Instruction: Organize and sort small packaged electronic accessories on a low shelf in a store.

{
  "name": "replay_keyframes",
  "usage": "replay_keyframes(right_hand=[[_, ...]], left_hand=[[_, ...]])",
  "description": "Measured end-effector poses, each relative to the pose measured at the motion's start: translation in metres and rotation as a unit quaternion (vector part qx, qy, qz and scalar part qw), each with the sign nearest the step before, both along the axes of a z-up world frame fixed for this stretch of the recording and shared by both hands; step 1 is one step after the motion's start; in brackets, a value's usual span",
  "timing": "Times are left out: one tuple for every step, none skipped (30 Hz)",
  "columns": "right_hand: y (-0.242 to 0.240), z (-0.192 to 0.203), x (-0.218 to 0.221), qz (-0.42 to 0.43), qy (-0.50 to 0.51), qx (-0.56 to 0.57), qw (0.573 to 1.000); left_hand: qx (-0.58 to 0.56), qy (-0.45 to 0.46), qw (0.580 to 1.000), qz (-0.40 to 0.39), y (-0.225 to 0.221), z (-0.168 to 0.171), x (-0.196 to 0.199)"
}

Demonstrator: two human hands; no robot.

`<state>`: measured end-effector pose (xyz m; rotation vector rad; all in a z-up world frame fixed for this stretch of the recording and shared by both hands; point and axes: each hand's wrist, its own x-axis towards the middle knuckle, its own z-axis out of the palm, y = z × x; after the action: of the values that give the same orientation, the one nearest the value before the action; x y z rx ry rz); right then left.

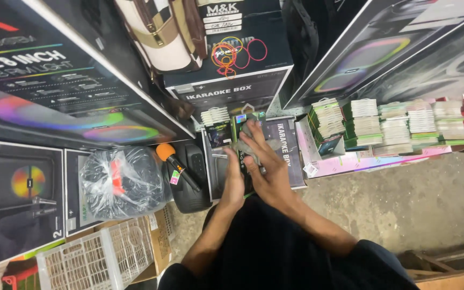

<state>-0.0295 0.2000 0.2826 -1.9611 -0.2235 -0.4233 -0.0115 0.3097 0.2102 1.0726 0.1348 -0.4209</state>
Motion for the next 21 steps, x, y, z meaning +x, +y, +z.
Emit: replay_keyframes(right_hand=[[-0.003,0.001,-0.001,-0.003,0.0,0.001,1.0],[-0.006,0.001,-0.001,-0.005,0.008,-0.009,1.0],[-0.009,0.001,-0.003,-0.006,0.018,-0.02,1.0],[-0.012,0.001,-0.005,-0.008,0.02,-0.02,1.0],[-0.015,0.001,-0.007,0.022,0.021,-0.011,0.999],[-0.018,0.001,-0.009,0.052,0.022,-0.002,0.998],[-0.021,0.001,-0.009,0.052,0.022,-0.003,0.998],[-0.023,0.002,-0.01,0.067,0.005,0.0,0.998],[-0.026,0.002,-0.009,0.081,-0.013,0.003,0.997],[-0.031,0.002,-0.008,0.08,-0.014,0.002,0.997],[-0.035,0.003,-0.006,0.067,-0.018,-0.006,0.998],[-0.039,0.003,-0.005,0.054,-0.021,-0.015,0.998],[-0.042,0.006,-0.004,0.056,-0.022,-0.015,0.998],[-0.045,0.01,-0.002,0.043,-0.029,-0.007,0.999],[-0.048,0.013,-0.001,0.028,-0.037,0.0,0.999],[-0.051,0.013,-0.001,0.028,-0.038,0.0,0.999],[-0.055,0.013,0.0,0.007,-0.029,-0.012,0.999],[-0.059,0.013,0.002,-0.014,-0.019,-0.023,0.999],[-0.061,0.015,0.001,-0.012,-0.02,-0.023,0.999],[-0.062,0.017,0.001,-0.018,-0.007,-0.017,1.0],[-0.064,0.019,-0.001,-0.024,0.007,-0.011,1.0]], left_hand=[[0.001,0.0,1.0,-0.003,-0.002,0.0,-0.001],[0.013,-0.006,1.0,-0.016,-0.003,0.0,-0.002],[0.025,-0.01,0.999,-0.027,-0.006,-0.001,-0.004],[0.025,-0.008,0.999,-0.029,-0.007,0.0,-0.003],[-0.01,0.005,1.0,-0.019,-0.008,0.001,-0.001],[-0.045,0.018,0.999,-0.008,-0.009,0.002,0.0],[-0.046,0.018,0.999,-0.009,-0.011,0.007,0.002],[-0.137,0.016,0.99,-0.02,-0.013,0.013,0.003],[-0.227,0.013,0.973,-0.031,-0.015,0.019,0.005],[-0.227,0.012,0.973,-0.032,-0.019,0.026,0.006],[-0.211,0.006,0.978,-0.006,-0.023,0.033,0.006],[-0.194,-0.001,0.981,0.02,-0.027,0.04,0.006],[-0.194,-0.002,0.981,0.022,-0.03,0.04,0.005],[-0.175,-0.008,0.984,0.026,-0.033,0.04,0.004],[-0.155,-0.014,0.987,0.028,-0.036,0.041,0.004],[-0.155,-0.016,0.987,0.028,-0.037,0.044,0.003],[-0.124,-0.028,0.991,0.031,-0.04,0.047,0.004],[-0.092,-0.041,0.994,0.034,-0.042,0.049,0.006],[-0.092,-0.042,0.994,0.035,-0.043,0.047,0.005],[-0.062,-0.046,0.996,0.04,-0.044,0.044,0.005],[-0.031,-0.05,0.997,0.045,-0.044,0.042,0.004]])
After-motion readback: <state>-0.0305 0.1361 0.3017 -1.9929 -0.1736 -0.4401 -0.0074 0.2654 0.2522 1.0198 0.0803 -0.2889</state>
